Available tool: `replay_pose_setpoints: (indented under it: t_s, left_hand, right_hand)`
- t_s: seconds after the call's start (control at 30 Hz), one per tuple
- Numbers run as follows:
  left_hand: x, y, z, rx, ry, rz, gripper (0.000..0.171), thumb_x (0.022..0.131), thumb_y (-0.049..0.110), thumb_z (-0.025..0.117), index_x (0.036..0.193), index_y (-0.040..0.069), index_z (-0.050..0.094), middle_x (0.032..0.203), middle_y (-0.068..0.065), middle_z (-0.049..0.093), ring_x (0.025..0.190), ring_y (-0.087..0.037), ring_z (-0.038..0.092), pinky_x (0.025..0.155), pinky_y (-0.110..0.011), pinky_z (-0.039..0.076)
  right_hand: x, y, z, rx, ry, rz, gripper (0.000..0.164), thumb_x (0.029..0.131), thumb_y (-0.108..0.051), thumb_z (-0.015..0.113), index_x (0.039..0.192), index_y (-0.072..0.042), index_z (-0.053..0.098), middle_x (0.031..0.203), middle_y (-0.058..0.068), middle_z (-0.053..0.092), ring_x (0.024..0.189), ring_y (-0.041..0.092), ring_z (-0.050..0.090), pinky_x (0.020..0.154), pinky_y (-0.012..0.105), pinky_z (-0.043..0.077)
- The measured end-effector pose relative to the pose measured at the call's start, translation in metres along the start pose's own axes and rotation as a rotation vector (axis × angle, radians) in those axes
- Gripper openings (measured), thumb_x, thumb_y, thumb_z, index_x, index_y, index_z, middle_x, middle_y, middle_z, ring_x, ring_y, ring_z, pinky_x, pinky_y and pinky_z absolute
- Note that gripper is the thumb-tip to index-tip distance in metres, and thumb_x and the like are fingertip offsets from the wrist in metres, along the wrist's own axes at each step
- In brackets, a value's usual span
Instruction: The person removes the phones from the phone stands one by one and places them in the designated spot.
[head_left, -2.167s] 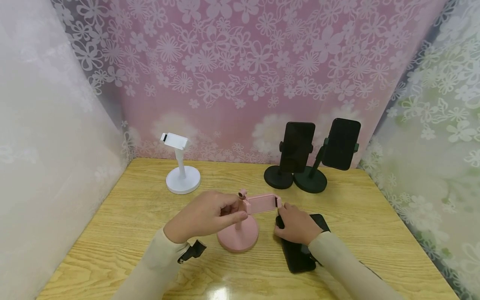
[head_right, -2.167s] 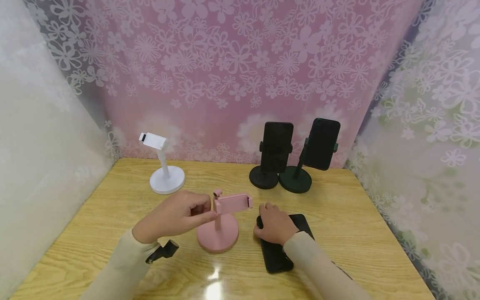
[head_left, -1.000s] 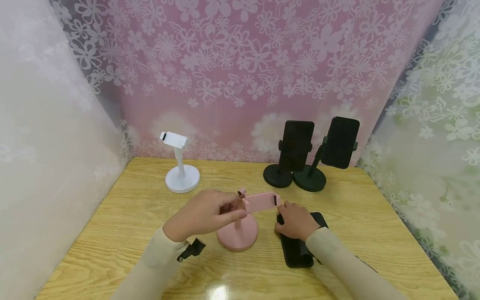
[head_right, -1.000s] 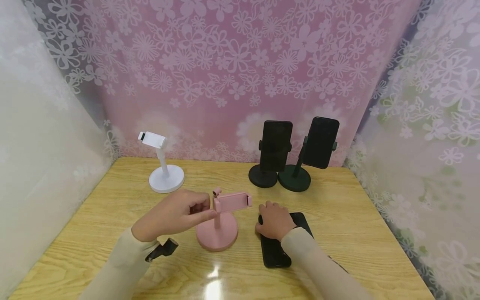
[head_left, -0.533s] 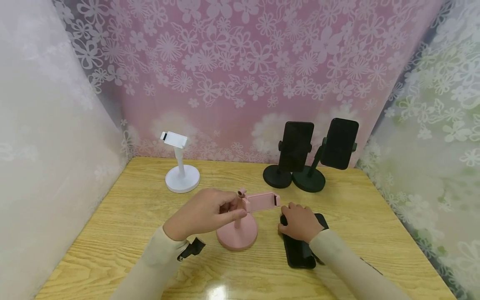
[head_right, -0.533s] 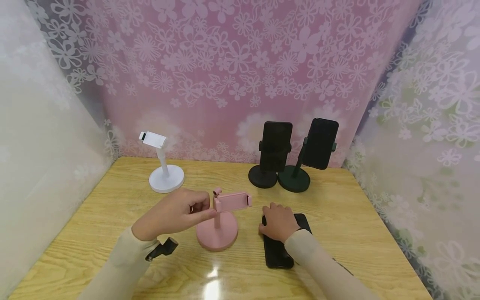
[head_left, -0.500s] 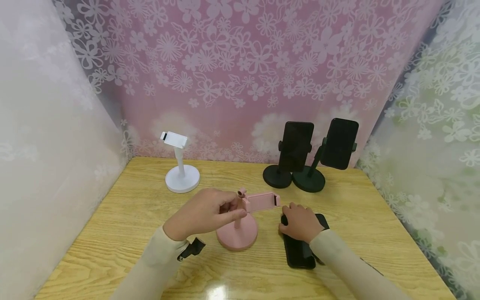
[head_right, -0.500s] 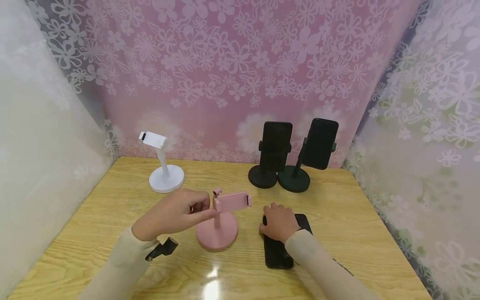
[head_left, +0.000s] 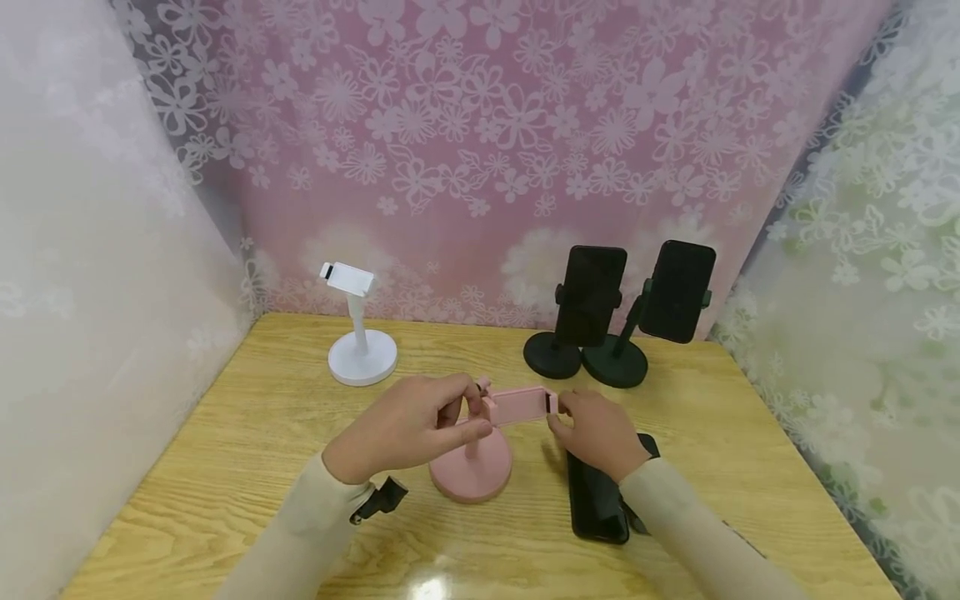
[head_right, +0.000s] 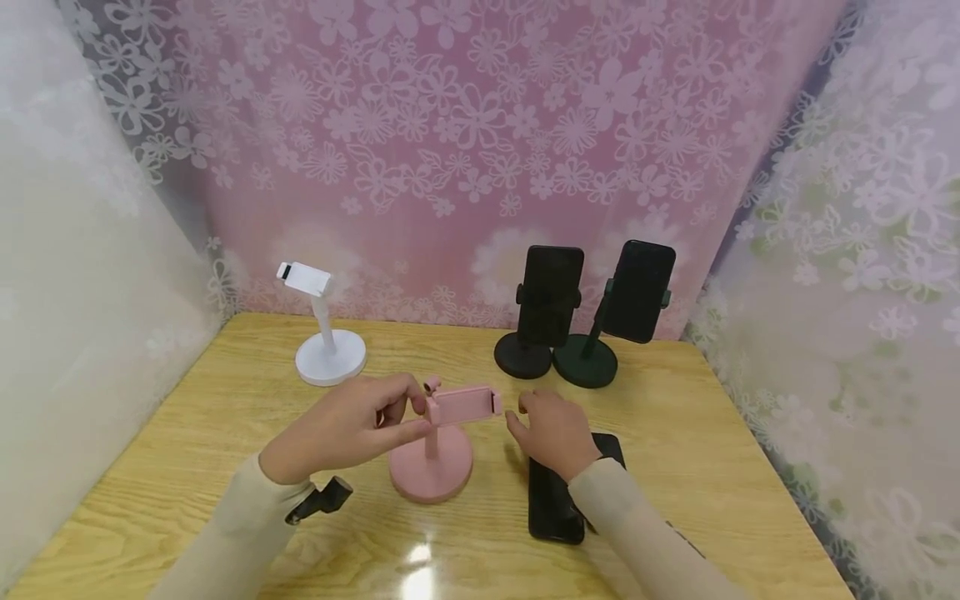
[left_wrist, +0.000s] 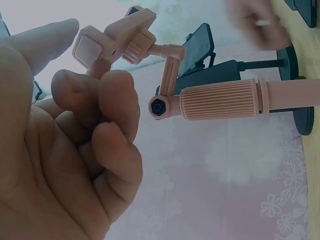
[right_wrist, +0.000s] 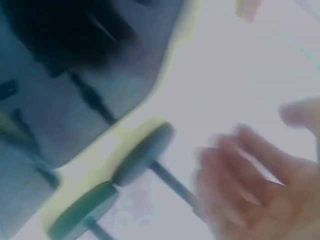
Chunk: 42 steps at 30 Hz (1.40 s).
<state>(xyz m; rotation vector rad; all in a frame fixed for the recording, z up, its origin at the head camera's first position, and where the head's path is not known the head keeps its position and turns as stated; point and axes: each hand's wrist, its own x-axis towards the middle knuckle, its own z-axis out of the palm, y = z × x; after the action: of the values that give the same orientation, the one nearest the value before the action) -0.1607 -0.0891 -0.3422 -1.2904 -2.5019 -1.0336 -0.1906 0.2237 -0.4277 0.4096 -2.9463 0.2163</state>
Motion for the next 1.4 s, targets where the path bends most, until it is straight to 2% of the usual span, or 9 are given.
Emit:
replay_pose_setpoints:
  t_s: [0.1,0.2,0.33,0.47,0.67,0.87,0.97,1.1,1.4]
  left_hand:
    - [-0.001,0.0,-0.001,0.001,0.016,0.004,0.017,0.099,0.045,0.069,0.101,0.029,0.065,0.066,0.016,0.048,0.053,-0.001,0.042,0.051,-0.021,0.039]
    - [-0.001,-0.001,-0.001,0.006,0.027,0.008,0.018,0.099,0.046,0.069,0.101,0.029,0.066,0.066,0.016,0.047,0.053,0.0,0.042,0.052,-0.02,0.038]
    - [0.0,-0.003,0.001,0.017,0.034,0.005,0.019,0.1,0.047,0.067,0.1,0.028,0.065,0.065,0.015,0.045,0.052,-0.001,0.04,0.052,-0.02,0.037]
    - [0.003,-0.004,0.001,0.012,0.027,-0.001,0.022,0.101,0.048,0.066,0.101,0.026,0.065,0.064,0.015,0.044,0.053,-0.001,0.041,0.053,-0.02,0.037]
    - [0.003,-0.007,0.002,0.038,0.03,0.012,0.024,0.101,0.049,0.066,0.11,0.027,0.068,0.065,0.017,0.045,0.055,0.0,0.041,0.054,-0.019,0.037]
    - [0.003,-0.012,0.005,0.032,-0.005,-0.012,0.024,0.102,0.048,0.064,0.098,0.024,0.062,0.065,0.014,0.044,0.055,0.0,0.04,0.055,-0.018,0.036]
    - [0.004,-0.012,0.005,0.03,-0.017,-0.03,0.026,0.102,0.048,0.064,0.092,0.025,0.057,0.065,0.014,0.045,0.055,-0.001,0.041,0.055,-0.019,0.036]
    - [0.004,-0.012,0.005,0.011,-0.03,-0.035,0.02,0.103,0.045,0.064,0.098,0.026,0.062,0.065,0.015,0.048,0.055,-0.001,0.043,0.055,-0.019,0.039]
    - [0.005,-0.013,0.007,-0.045,-0.056,-0.029,0.028,0.104,0.047,0.061,0.119,0.023,0.064,0.069,0.017,0.053,0.056,0.0,0.047,0.056,-0.019,0.042]
  right_hand:
    - [0.01,-0.013,-0.01,0.12,0.232,-0.059,0.012,0.095,-0.019,0.07,0.085,-0.012,0.067,0.074,-0.001,0.057,0.063,0.014,0.049,0.057,0.033,0.045]
    - [0.015,-0.025,-0.023,0.173,0.42,-0.143,0.017,0.095,-0.013,0.067,0.078,-0.013,0.064,0.067,-0.003,0.05,0.059,0.012,0.045,0.053,0.029,0.04]
    - [0.02,-0.037,-0.046,0.218,0.609,-0.225,0.025,0.097,-0.011,0.061,0.072,-0.015,0.06,0.065,-0.004,0.048,0.056,0.009,0.043,0.05,0.027,0.04]
    - [0.019,-0.049,-0.073,0.361,0.796,-0.275,0.025,0.095,-0.008,0.059,0.071,-0.012,0.061,0.063,-0.003,0.048,0.055,0.009,0.042,0.05,0.026,0.036]
    - [0.008,-0.075,-0.103,0.441,0.963,-0.383,0.028,0.092,-0.012,0.054,0.065,-0.01,0.06,0.06,-0.001,0.049,0.053,0.011,0.041,0.049,0.023,0.035]
    - [0.001,-0.096,-0.109,0.602,1.136,-0.582,0.031,0.086,-0.006,0.051,0.055,-0.008,0.052,0.053,0.002,0.044,0.045,0.01,0.033,0.042,0.022,0.025]
    - [0.002,-0.1,-0.109,0.679,1.181,-0.658,0.033,0.084,-0.003,0.051,0.052,-0.007,0.048,0.051,0.003,0.041,0.043,0.01,0.032,0.041,0.022,0.022]
    - [0.002,-0.097,-0.102,0.735,1.153,-0.717,0.033,0.085,-0.001,0.05,0.052,-0.007,0.049,0.051,0.003,0.042,0.043,0.01,0.033,0.041,0.02,0.023]
    - [-0.003,-0.092,-0.092,0.726,1.068,-0.838,0.036,0.09,-0.001,0.052,0.054,-0.008,0.047,0.055,0.0,0.041,0.047,0.008,0.031,0.047,0.015,0.021]
